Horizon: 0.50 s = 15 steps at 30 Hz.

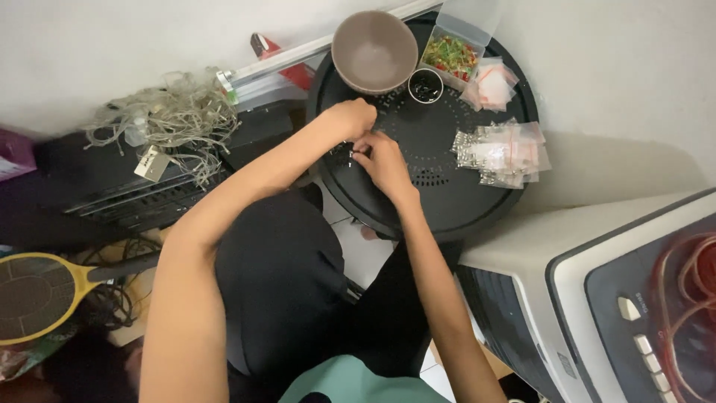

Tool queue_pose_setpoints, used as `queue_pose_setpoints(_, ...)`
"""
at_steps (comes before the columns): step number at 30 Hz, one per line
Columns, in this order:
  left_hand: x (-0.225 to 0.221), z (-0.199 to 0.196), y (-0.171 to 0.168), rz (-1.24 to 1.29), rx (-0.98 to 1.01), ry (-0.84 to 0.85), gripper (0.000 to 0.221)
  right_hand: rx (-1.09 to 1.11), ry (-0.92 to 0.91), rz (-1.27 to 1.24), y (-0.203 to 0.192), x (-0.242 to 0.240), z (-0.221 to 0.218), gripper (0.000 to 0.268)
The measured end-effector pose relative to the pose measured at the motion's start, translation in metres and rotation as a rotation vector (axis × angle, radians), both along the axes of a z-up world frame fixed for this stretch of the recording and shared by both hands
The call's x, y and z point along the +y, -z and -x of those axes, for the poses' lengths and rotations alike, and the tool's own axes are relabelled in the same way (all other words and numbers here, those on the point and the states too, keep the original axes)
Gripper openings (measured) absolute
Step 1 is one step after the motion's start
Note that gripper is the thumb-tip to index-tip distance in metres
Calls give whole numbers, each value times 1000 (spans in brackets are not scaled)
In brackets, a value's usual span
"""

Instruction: Sorting small electronic components from a bowl and a pile into individual plastic bags on a table.

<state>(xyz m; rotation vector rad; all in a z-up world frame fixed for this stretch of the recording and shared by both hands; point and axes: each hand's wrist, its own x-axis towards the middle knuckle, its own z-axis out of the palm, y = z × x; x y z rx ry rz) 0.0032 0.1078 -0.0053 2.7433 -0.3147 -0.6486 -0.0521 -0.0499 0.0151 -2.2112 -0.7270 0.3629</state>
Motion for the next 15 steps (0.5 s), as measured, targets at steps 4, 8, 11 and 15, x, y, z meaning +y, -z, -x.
queue_pose_setpoints(4, 0, -7, 8, -16, -34, -18, 8, -19, -26, -2, -10, 3, -2, 16)
queue_pose_setpoints(8, -6, 3, -21, -19, 0, -10, 7, -62, -64, -65, -12, -6, 0, 14)
queue_pose_setpoints(11, -7, -1, -12, 12, 8, -8, 9, -27, -44, -177, 3, -11, -4, 13)
queue_pose_setpoints(15, -9, -10, 0, 50, 13, 12, 16, -7, -29, -276, 9, -15, -6, 11)
